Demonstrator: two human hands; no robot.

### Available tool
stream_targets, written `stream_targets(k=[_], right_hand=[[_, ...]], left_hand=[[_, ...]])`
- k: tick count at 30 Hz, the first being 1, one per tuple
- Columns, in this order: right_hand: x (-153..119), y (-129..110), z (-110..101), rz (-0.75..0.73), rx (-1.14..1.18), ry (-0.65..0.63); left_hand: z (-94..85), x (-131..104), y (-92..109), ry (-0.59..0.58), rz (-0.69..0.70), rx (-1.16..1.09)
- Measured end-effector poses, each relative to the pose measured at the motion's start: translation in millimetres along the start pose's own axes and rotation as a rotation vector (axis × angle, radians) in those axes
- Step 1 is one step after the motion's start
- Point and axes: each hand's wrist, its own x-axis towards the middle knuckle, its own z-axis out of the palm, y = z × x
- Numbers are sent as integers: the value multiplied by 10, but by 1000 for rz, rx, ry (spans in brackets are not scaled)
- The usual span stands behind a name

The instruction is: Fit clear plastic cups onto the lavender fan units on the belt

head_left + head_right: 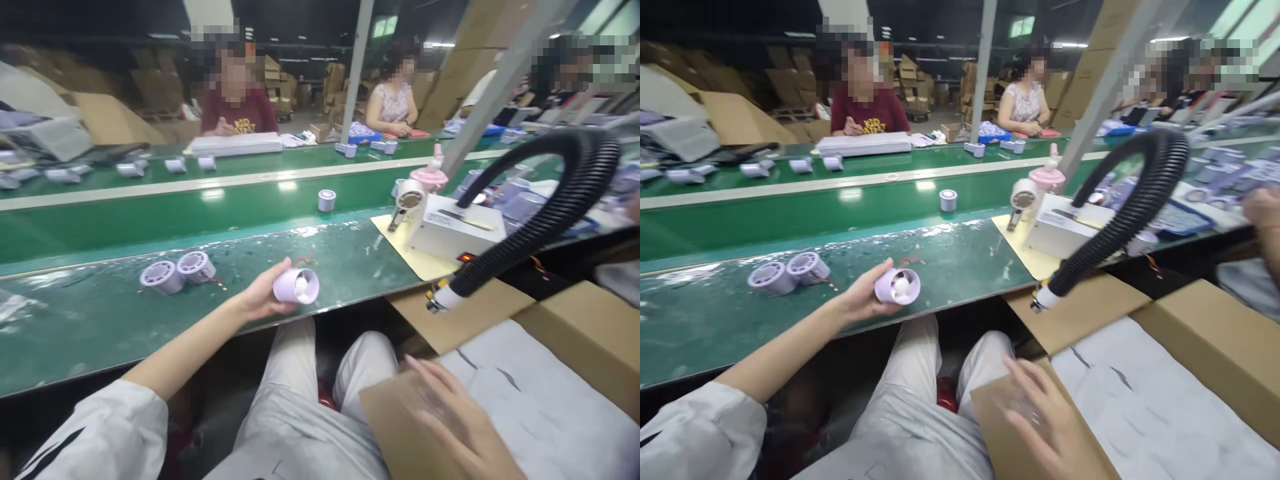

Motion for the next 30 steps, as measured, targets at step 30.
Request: stream_targets(k=[30], right_hand=[[386,-367,79,338,566,19]], left_hand=[[1141,-139,86,-232,469,99]])
